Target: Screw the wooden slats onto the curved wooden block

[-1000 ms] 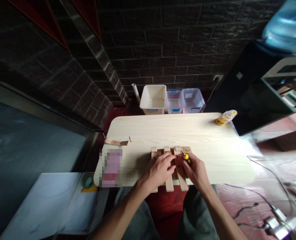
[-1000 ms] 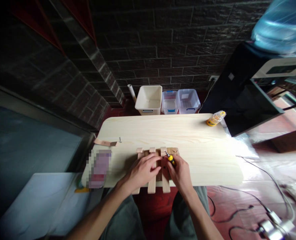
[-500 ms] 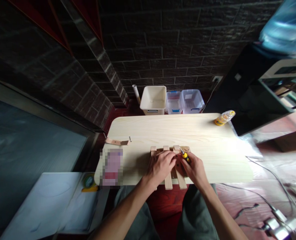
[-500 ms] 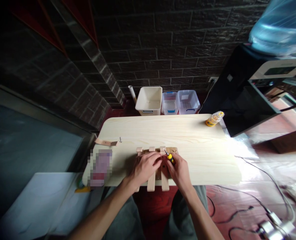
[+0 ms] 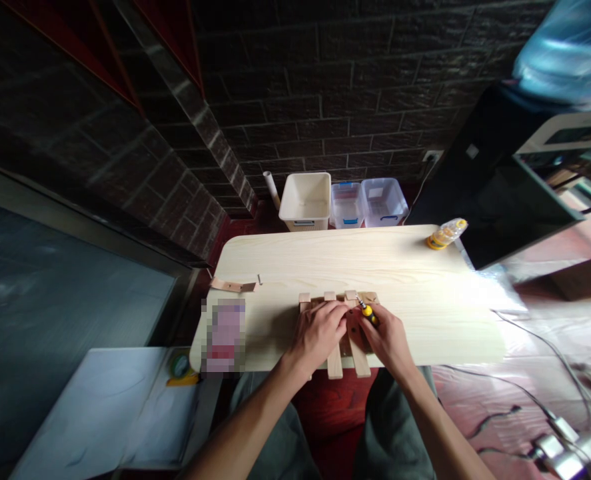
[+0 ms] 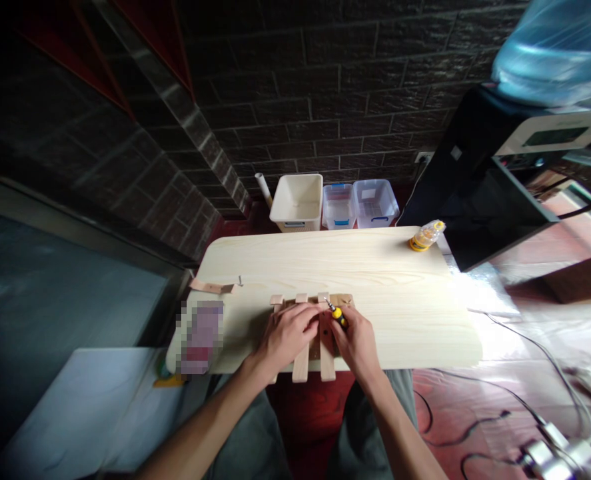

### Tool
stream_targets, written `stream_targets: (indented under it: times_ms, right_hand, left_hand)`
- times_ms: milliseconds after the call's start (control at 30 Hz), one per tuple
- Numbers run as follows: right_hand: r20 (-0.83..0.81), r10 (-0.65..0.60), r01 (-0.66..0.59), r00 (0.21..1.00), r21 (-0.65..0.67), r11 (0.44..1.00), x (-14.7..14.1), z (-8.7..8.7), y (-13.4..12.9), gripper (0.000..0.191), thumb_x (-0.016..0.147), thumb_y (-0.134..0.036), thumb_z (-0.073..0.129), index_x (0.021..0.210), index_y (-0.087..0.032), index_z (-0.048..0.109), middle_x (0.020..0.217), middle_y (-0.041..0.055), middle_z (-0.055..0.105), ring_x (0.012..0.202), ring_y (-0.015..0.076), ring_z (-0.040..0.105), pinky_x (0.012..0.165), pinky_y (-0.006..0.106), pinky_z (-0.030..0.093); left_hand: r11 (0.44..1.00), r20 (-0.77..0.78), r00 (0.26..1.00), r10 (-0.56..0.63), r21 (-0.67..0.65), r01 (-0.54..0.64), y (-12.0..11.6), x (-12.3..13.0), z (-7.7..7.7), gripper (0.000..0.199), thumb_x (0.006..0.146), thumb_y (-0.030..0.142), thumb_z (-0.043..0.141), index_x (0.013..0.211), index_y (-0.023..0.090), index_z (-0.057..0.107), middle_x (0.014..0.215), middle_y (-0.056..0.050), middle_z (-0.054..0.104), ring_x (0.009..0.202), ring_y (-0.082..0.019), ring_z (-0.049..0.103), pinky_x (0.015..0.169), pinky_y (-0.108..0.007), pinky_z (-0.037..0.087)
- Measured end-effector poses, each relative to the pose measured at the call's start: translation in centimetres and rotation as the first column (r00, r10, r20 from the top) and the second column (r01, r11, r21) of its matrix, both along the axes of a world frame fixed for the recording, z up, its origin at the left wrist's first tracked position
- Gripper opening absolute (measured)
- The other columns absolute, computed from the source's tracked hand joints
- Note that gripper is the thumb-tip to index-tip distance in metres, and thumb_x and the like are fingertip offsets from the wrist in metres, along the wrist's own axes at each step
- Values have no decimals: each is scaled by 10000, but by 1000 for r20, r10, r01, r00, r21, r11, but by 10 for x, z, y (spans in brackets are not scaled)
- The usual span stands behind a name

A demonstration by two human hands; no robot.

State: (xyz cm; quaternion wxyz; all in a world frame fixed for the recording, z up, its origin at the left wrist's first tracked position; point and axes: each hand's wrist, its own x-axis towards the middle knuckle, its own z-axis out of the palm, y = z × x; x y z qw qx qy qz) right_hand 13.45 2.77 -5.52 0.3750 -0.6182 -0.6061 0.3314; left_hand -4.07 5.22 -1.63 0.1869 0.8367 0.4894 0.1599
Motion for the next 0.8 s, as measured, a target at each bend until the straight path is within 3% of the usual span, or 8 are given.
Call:
stream_targets:
  times_ms: [200, 533, 800]
  right_hand:
    - [-12, -13, 13, 1000, -14, 1000, 0, 0, 0, 269, 869, -415, 532, 878, -189, 677, 769, 34, 681, 689, 180, 601, 644, 263, 451]
    - [-26, -21, 20, 999, -23, 1000, -1, 2, 2, 311, 871, -456, 512, 847, -192, 674, 752, 38, 680, 686, 184, 598, 622, 259, 449]
    - [-32, -30, 29, 999, -29, 999, -1, 3, 2, 323, 871, -472, 506, 840, -189, 658, 737, 36, 670, 682, 183, 591, 618, 261, 448]
  left_hand:
    - [1000, -37, 999, -3, -2, 3, -1, 3, 6, 260, 912, 188, 511, 1116, 250, 658, 1079, -34, 685, 974, -179, 641, 871, -299, 505]
    - [990, -44, 997, 66, -118, -71, 6, 10, 4, 224, 886, 238, 572, 1063, 285, 700, 952, -4, 733, 833, -160, 672, 746, -260, 504]
    - [995, -61, 996, 61, -77, -65, 8, 11, 0, 210, 912, 266, 547, 1014, 295, 729, 921, -9, 752, 808, -158, 683, 711, -250, 489]
